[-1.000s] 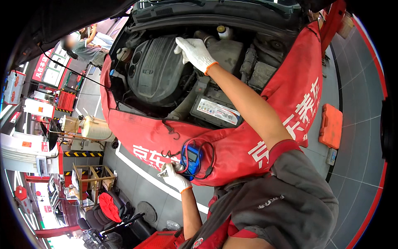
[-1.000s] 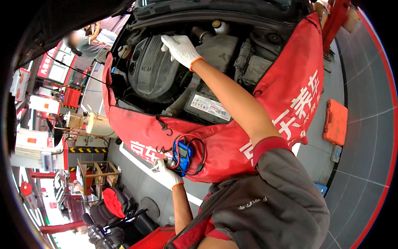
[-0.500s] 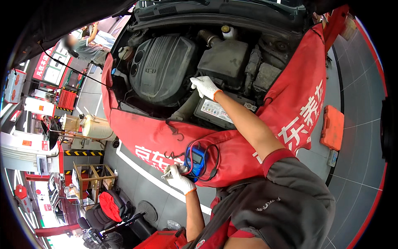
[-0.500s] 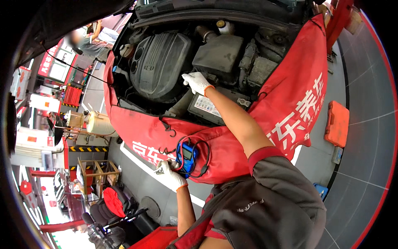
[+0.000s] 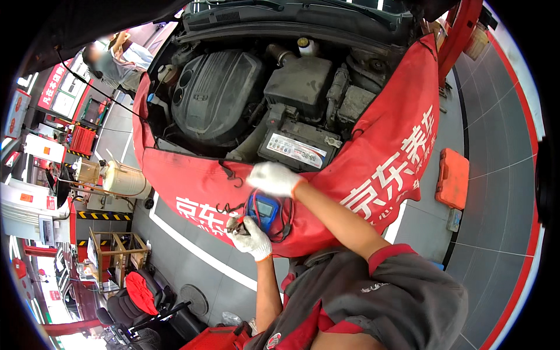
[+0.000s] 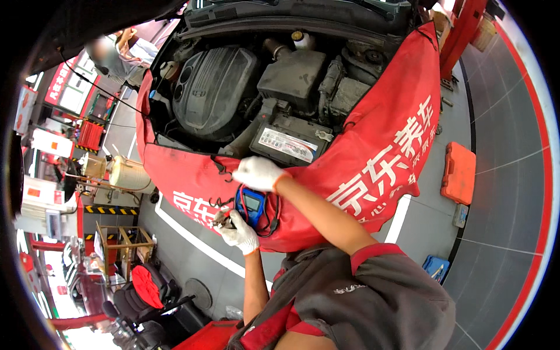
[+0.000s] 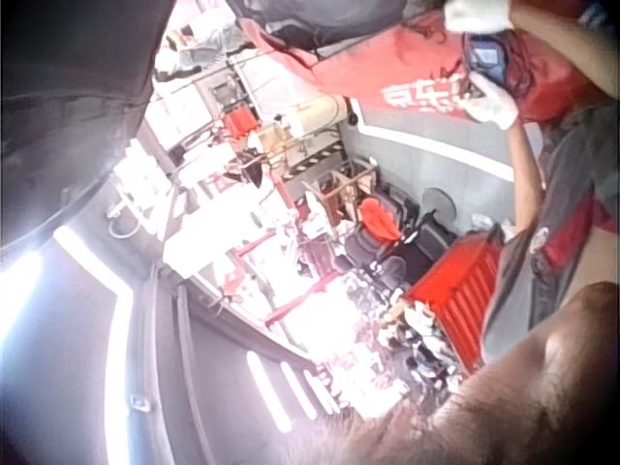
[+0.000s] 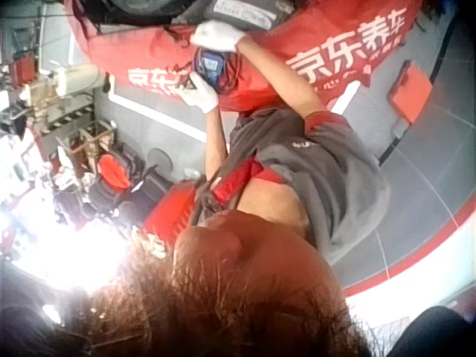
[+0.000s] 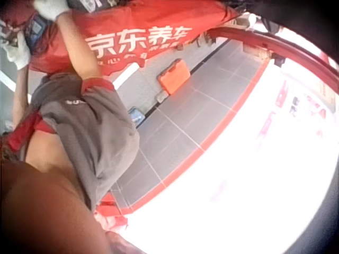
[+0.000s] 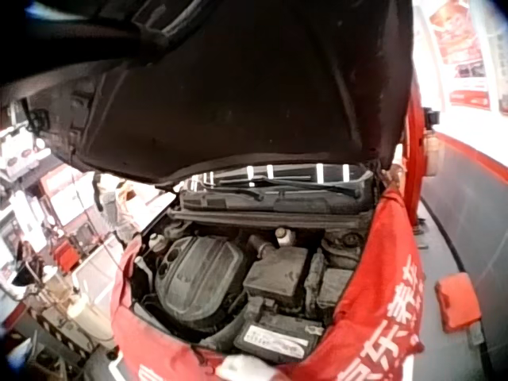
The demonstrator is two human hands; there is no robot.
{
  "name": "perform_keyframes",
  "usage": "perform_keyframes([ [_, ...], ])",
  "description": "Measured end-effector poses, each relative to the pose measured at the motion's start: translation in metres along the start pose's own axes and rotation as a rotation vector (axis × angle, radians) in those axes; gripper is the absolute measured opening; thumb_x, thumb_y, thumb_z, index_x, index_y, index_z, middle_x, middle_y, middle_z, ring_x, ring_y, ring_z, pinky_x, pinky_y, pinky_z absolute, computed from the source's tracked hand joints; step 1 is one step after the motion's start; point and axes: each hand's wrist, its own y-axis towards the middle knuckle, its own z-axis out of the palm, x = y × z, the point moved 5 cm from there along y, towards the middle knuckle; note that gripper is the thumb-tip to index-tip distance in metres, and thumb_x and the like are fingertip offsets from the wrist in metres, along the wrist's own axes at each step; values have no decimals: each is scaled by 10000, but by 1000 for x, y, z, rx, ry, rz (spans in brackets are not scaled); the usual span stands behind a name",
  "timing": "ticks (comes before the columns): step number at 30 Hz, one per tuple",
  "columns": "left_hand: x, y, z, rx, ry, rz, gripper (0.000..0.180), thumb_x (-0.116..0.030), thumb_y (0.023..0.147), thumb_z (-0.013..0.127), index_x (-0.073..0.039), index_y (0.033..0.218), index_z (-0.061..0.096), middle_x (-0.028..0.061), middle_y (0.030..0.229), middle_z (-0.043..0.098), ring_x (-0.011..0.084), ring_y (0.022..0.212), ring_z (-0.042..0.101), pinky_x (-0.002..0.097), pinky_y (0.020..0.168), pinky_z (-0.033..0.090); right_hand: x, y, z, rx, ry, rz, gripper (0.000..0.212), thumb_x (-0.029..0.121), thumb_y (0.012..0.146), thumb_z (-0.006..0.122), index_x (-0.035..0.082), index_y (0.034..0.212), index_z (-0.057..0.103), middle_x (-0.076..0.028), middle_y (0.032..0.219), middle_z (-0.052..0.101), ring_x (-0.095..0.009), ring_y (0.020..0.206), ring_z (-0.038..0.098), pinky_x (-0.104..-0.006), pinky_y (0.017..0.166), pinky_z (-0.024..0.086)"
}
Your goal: The person walks through a garage and retrieves a battery tester. They connect the tester's clamps to the terminals of a car battery under the hood and operate the device to check the battery's status. After the test, they disconnect the clamps and return the tester to a cart.
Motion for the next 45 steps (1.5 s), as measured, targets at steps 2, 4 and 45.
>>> perform_keyframes([
  [2, -1, 1, -3, 100, 164, -111, 286, -40, 882, 639, 19, 1143, 539, 92, 987, 613, 179, 841, 596, 297, 786, 494, 34, -43, 10, -135, -212, 63, 408, 319, 865, 620, 37, 1157, 652, -172, 1097, 634, -368, 1067, 606, -436, 948, 469],
  [4, 3, 5, 1, 185, 22, -153, 320, -44, 914, 605, 29, 1206, 497, 100, 1056, 598, 165, 963, 573, 301, 903, 455, 34, -62, 24, -258, -372, 0, 500, 369, 840, 637, 66, 1237, 608, -172, 1149, 607, -342, 1126, 567, -445, 973, 454],
  [45, 267, 273, -327, 323, -298, -792, 551, -196, 790, 774, 24, 1256, 579, 89, 1081, 651, 155, 996, 616, 314, 915, 499, 173, 137, 427, 188, 276, 102, 630, 94, 857, 696, -26, 1416, 432, -111, 1088, 651, -123, 816, 585, -259, 762, 504],
])
